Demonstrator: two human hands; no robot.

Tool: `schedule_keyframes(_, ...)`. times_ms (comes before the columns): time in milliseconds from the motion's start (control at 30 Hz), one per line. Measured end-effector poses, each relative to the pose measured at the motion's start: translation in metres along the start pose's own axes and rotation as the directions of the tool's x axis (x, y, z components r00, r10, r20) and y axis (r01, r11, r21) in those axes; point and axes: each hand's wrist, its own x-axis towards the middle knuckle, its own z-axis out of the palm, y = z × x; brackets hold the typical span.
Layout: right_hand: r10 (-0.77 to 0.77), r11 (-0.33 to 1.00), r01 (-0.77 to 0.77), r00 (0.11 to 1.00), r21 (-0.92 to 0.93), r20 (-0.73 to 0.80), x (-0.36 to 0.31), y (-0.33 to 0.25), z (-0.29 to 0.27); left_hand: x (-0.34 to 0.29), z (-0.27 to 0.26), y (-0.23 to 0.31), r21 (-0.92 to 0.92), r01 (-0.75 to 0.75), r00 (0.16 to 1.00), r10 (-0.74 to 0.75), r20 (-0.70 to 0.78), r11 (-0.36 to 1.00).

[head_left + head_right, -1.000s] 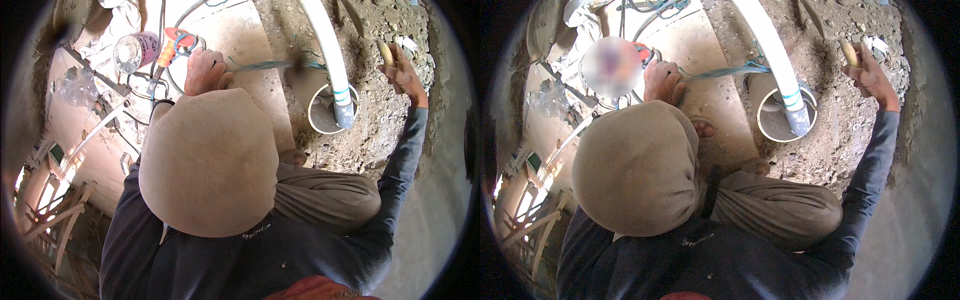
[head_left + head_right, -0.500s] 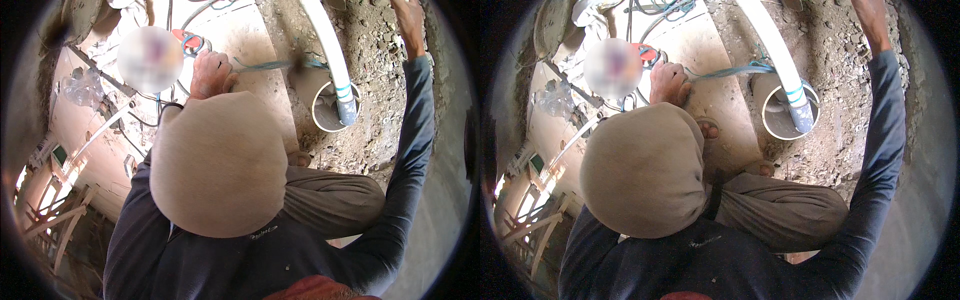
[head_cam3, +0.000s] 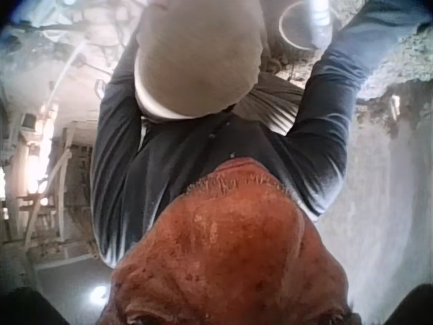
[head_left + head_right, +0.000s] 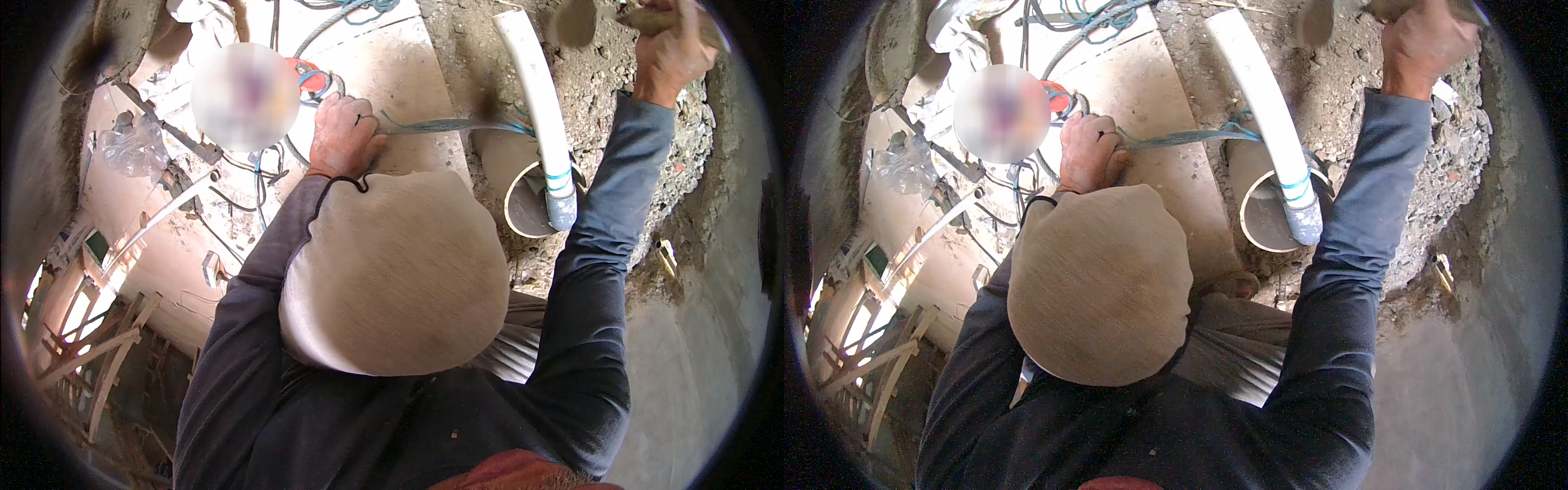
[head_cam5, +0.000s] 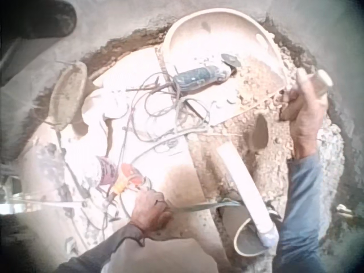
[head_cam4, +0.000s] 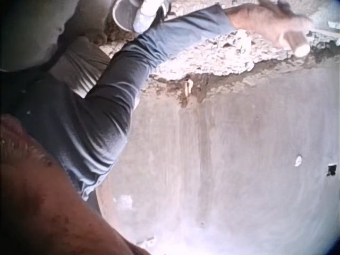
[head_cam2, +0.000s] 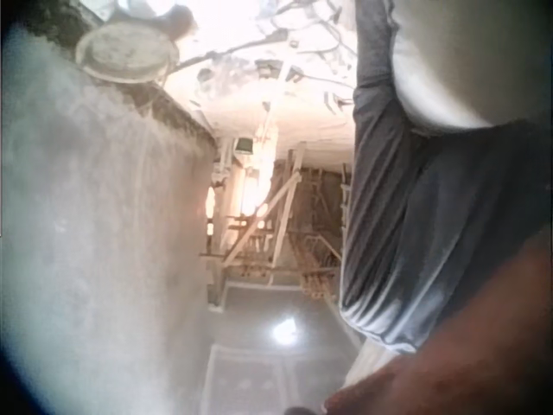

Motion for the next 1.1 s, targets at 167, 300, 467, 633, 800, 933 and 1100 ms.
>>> schedule_keyframes(167,0.28,0.96,-0.28,0.959,-0.015,-0.034,-0.006,0.047,-0.015,0.006,-0.001,-0.001,-0.025,-0.03,0.999,0.029,-0.015,0.999)
schedule_keyframes(300,0.764,0.641,-0.766,0.634,-0.035,0.121,-0.068,0.129,-0.022,0.006,-0.003,0.001,-0.015,-0.035,0.998,0.034,-0.049,0.999)
schedule_keyframes(467,0.338,0.928,-0.338,0.941,-0.155,-0.025,-0.009,0.041,-0.027,-0.005,0.004,0.001,-0.064,-0.028,0.999,0.027,-0.016,0.998)
schedule_keyframes(633,0.409,0.911,-0.413,0.906,-0.017,-0.109,-0.011,0.047,-0.019,0.005,-0.003,-0.002,-0.054,-0.072,0.996,0.068,-0.061,0.996)
schedule_keyframes(800,0.586,0.777,-0.514,0.802,-0.365,0.118,-0.039,0.036,0.008,0.003,-0.006,-0.003,-0.051,-0.013,1.0,0.014,0.003,0.999)
schedule_keyframes(933,0.375,0.89,-0.375,0.926,-0.259,-0.051,0.015,0.013,-0.002,0.001,0.0,-0.001,-0.036,-0.054,0.993,0.049,-0.108,0.998)
schedule_keyframes(1100,0.374,0.927,-0.373,0.927,-0.021,0.024,-0.045,0.078,-0.003,0.011,-0.005,0.0,-0.061,0.011,0.994,-0.004,0.109,0.998)
